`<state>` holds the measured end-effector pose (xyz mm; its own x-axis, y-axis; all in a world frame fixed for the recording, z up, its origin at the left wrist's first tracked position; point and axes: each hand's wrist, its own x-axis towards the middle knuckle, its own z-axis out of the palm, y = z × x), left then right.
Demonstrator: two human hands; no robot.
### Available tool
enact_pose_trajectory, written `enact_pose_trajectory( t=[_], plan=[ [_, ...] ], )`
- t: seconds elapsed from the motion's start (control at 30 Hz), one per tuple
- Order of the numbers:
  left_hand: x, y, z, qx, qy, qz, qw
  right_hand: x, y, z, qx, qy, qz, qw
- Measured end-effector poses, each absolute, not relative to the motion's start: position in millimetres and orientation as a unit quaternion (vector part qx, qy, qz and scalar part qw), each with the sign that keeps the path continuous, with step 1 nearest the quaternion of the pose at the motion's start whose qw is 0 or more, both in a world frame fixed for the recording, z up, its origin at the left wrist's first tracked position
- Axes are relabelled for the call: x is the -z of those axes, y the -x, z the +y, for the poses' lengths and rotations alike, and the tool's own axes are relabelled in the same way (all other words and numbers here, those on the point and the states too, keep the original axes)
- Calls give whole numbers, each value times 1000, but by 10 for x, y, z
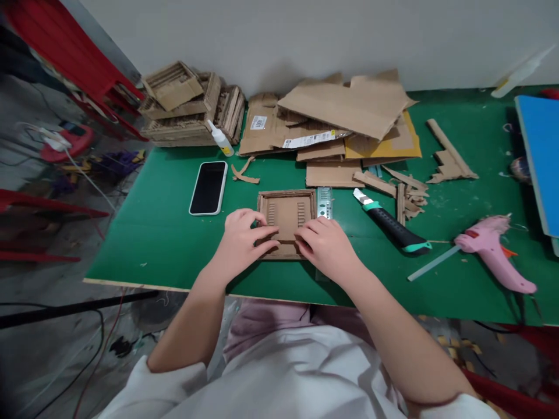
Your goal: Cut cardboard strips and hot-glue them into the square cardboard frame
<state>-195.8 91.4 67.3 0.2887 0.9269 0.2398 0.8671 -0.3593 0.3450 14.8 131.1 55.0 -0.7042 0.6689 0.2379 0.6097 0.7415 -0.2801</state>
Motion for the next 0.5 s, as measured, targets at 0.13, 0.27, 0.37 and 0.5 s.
enact_pose_trajectory(
  t=[0.13,0.27,0.37,0.5],
  plan=[
    [-635,1924,944,-197,-801,560,76,-524,-160,1315,-90,348,-917,174],
    [-588,1914,950,-198,-800,560,80,-528,-194,1320,-96,347,-914,189],
    [-576,1921,949,-198,-800,560,82,-530,-230,1322,-103,352,-909,198],
    [-572,1927,950,-197,-800,560,84,-518,-258,1320,-109,359,-906,199]
  ],
)
